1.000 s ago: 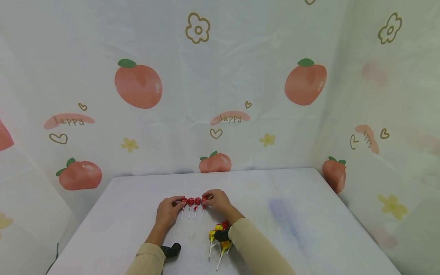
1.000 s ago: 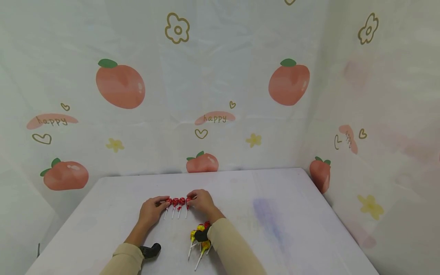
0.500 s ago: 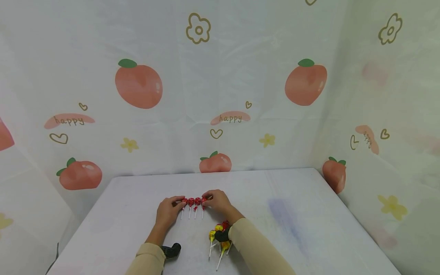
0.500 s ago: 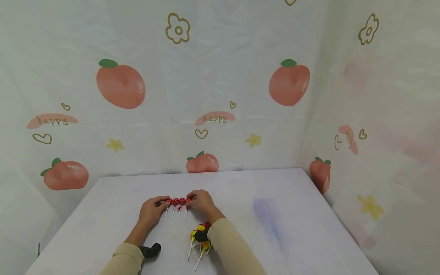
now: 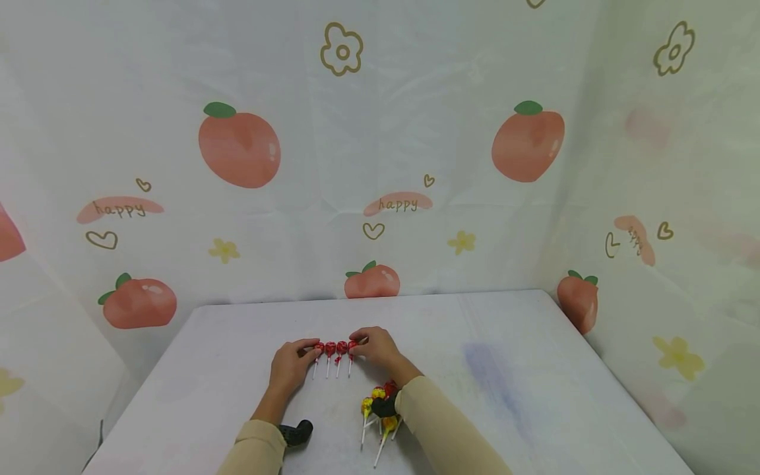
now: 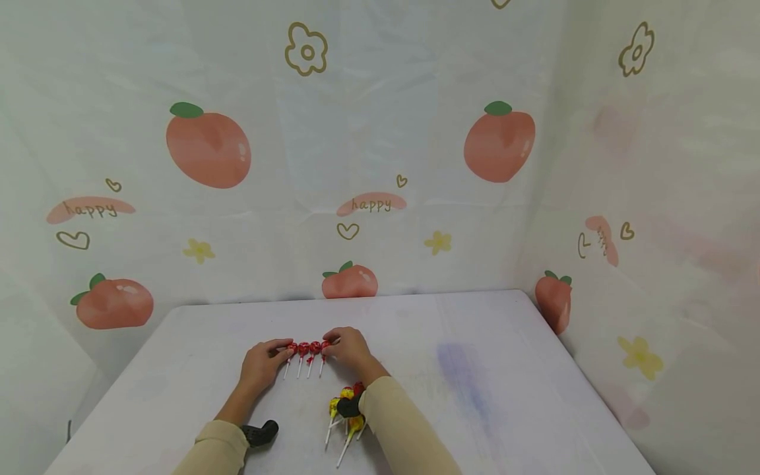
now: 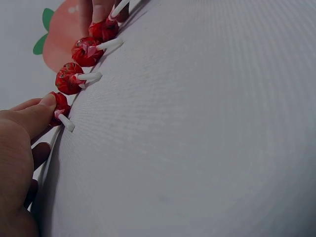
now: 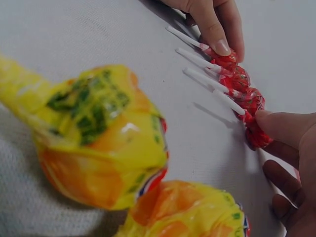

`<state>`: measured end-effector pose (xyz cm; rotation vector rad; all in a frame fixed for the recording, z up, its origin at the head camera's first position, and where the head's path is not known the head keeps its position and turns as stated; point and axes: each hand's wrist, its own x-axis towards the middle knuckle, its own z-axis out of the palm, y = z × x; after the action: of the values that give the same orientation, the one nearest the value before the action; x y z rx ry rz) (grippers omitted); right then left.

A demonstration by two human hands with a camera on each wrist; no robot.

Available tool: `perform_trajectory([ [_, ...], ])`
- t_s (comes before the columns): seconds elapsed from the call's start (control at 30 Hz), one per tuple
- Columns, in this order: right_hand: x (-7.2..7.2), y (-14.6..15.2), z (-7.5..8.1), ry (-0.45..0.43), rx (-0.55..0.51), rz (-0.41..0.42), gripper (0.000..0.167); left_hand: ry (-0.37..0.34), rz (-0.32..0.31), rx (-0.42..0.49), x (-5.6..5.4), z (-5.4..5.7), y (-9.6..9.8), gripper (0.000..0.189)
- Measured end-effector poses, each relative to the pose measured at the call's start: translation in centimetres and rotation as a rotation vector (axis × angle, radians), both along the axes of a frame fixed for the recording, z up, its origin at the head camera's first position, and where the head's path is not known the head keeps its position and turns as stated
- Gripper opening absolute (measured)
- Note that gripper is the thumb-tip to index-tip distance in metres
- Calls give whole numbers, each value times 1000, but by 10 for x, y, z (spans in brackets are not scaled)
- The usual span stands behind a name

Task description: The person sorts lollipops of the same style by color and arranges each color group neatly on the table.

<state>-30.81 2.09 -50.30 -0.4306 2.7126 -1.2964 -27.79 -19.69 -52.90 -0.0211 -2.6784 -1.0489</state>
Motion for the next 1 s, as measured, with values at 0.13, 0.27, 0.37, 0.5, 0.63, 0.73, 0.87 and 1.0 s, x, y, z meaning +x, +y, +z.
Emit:
perform_trajectory([
  [0.13, -1, 0, 0, -11, -11, -2, 21, 8, 1, -2, 0, -1, 0, 27],
  [0.27, -1, 1, 2, -26, -14, 3, 21, 16, -3, -3, -1, -2, 0, 27],
  [0.37, -2, 3, 4, -31, -18, 10, 22, 17, -4, 0, -1, -2, 0, 27],
  [0.5, -4, 6, 6, -19, -7, 22, 24, 11, -12, 4, 0, -2, 0, 27],
  [0.63, -6, 12, 10, 10, 11, 26, 24, 6, -17, 2, -1, -1, 0, 27],
  [0.73, -6, 17, 14, 36, 10, 33, 24, 6, -8, -4, -1, -1, -1, 27],
  [0.87, -3, 27, 19, 55, 6, 48, 24, 2, -6, 2, -1, 0, -1, 27],
  [1.0, 0, 41, 21, 58, -6, 71, 24, 3, -11, 7, -1, 0, -1, 27],
])
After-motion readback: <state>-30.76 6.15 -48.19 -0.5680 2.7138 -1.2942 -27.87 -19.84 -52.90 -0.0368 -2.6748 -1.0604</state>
